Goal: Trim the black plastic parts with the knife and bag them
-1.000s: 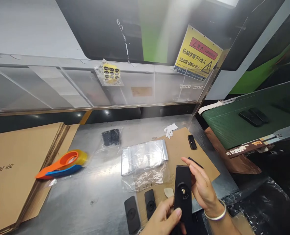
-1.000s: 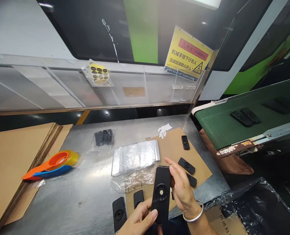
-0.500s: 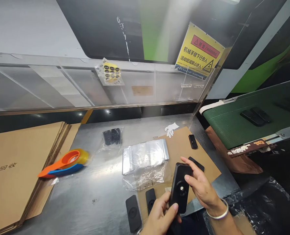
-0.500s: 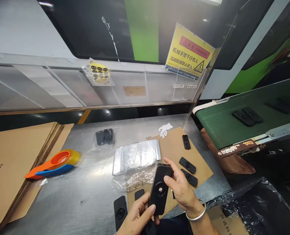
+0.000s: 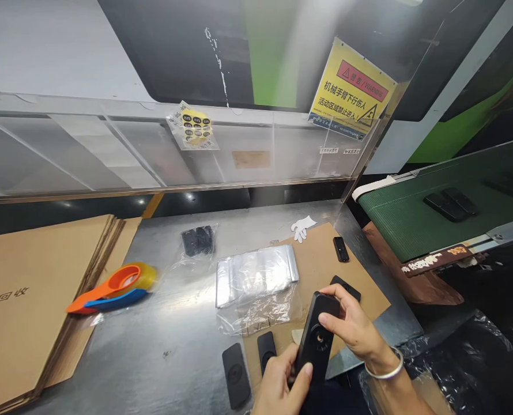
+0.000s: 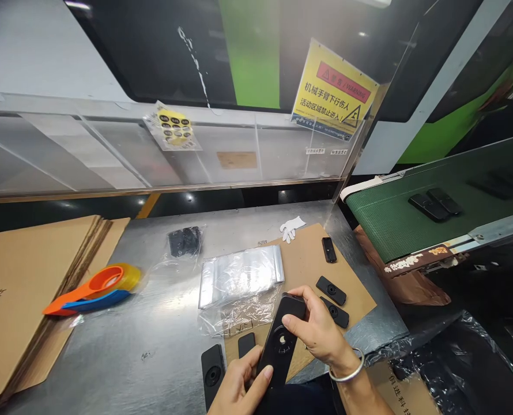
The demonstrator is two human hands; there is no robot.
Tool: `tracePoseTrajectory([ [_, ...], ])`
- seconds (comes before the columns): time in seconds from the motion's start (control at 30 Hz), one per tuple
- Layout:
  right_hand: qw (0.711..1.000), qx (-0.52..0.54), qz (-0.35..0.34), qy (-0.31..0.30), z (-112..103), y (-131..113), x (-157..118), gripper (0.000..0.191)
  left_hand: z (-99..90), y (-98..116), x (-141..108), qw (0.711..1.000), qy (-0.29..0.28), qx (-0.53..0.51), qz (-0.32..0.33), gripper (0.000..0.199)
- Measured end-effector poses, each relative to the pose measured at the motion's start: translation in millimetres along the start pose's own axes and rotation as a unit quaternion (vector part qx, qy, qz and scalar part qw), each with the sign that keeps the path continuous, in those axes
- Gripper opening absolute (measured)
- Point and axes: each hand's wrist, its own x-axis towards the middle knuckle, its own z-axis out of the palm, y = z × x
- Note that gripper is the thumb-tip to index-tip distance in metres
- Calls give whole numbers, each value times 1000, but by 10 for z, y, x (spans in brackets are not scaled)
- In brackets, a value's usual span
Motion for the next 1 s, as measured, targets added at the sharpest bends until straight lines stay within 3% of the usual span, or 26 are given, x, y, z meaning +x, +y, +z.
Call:
tracePoseTrajectory([
  [0.07,999,-22,-6,41,32,64,18,30,22,4,-2,1000,7,12,3,36],
  [0.17,997,-33,-9,73,32,117,35,29,10,49,18,998,-22,-51,-10,37],
  [0.27,999,37,20,-1,-33,93,22,32,-36,107,44,989,-53,-136,-35,37],
  [0.37,995,83,39,-44,-87,51,-8,38,-47,114,50,988,-61,-136,-37,37],
  [0.6,998,-11,13,66,2,167,7,31,72,-63,29,1000,-7,10,-13,35],
  [0.7,993,-55,0,106,-6,184,21,28,45,-66,45,999,-17,-43,-20,35],
  [0.87,998,57,24,13,-65,111,-15,33,-33,-25,88,985,-46,-158,-50,41],
  [1.0,994,47,-1,97,-7,199,16,26,35,-25,89,992,-37,-115,-32,40],
])
